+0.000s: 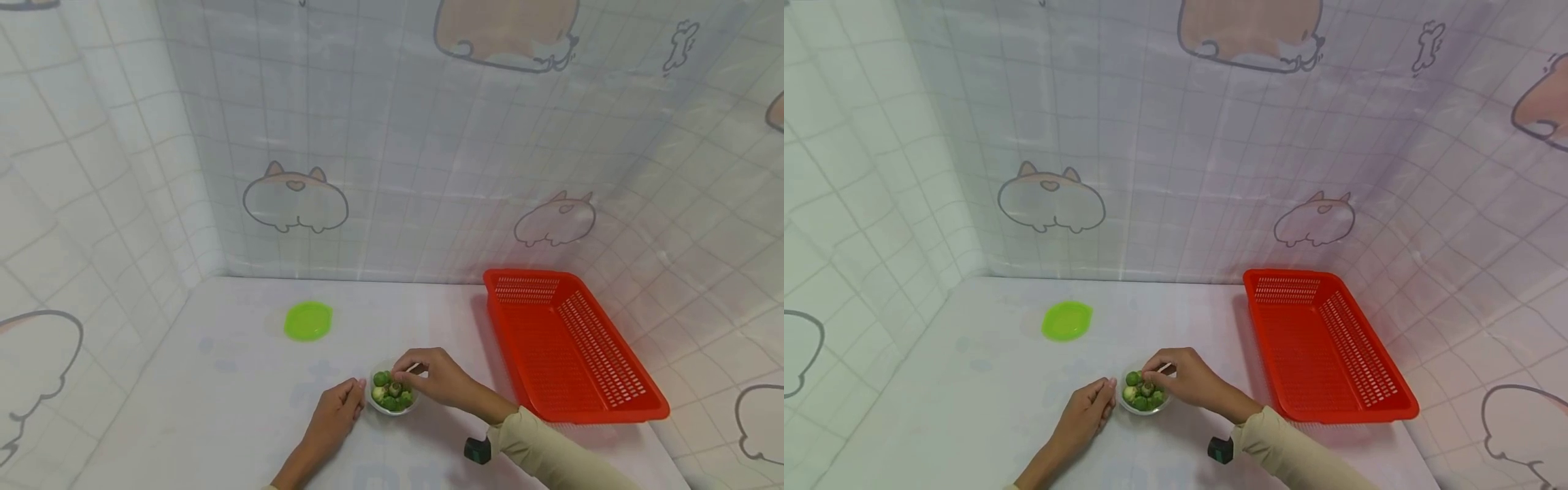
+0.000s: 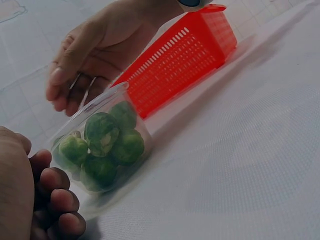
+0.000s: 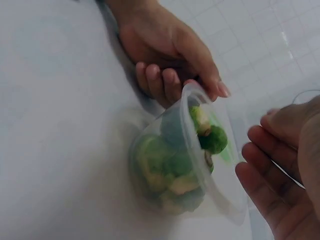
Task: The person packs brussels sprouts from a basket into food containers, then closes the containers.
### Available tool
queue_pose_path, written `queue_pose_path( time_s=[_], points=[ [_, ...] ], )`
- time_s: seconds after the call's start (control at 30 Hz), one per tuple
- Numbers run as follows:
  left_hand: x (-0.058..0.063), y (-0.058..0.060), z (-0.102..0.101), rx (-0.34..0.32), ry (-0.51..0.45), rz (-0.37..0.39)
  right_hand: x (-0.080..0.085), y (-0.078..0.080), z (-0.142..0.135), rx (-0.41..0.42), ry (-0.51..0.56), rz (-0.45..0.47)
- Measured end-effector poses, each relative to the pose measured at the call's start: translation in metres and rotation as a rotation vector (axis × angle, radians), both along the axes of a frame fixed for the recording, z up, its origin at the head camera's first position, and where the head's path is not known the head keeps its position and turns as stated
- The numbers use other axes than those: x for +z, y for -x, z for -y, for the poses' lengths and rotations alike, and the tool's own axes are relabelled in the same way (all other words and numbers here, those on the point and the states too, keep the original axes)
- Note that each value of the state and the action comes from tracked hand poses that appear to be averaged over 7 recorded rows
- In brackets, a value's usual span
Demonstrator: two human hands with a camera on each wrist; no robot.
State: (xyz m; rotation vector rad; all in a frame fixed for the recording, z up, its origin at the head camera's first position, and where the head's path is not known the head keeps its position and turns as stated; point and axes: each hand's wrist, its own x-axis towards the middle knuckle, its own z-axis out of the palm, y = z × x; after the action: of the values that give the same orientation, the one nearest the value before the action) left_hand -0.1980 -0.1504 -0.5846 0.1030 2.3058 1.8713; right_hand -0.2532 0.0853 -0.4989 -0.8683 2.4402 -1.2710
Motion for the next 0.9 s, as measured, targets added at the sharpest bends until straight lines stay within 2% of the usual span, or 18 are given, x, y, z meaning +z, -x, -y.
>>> queue_pose_path(
  time_s=[0.1, 0.3, 0.4, 0.47, 0.57, 0.67, 0.8, 0.9],
  points=[
    [0.001, -0.001, 0.002, 0.008, -0.044, 0.025, 0.005, 0.003, 0.010, -0.043, 0.006, -0.014],
    [0.001, 0.000, 0.003, 0.034, -0.094, 0.047, 0.014, 0.018, 0.029, -0.088, 0.018, -0.111],
    [0.004, 0.002, 0.005, 0.053, -0.098, 0.051, 0.018, 0.028, 0.039, -0.096, 0.009, -0.143],
    [0.008, 0.005, 0.009, 0.081, -0.077, 0.021, 0.021, 0.036, 0.047, -0.097, -0.001, -0.157],
    [0.020, 0.017, 0.023, 0.137, -0.010, -0.085, 0.027, 0.049, 0.062, -0.091, -0.023, -0.174],
    [0.031, 0.035, 0.045, 0.183, 0.097, -0.197, 0.031, 0.062, 0.076, -0.088, -0.073, -0.190],
    [0.039, 0.061, 0.076, 0.212, 0.257, -0.266, 0.028, 0.078, 0.091, -0.100, -0.182, -0.177],
    [0.039, 0.081, 0.097, 0.219, 0.362, -0.305, 0.021, 0.088, 0.100, -0.119, -0.245, -0.143]
  ],
)
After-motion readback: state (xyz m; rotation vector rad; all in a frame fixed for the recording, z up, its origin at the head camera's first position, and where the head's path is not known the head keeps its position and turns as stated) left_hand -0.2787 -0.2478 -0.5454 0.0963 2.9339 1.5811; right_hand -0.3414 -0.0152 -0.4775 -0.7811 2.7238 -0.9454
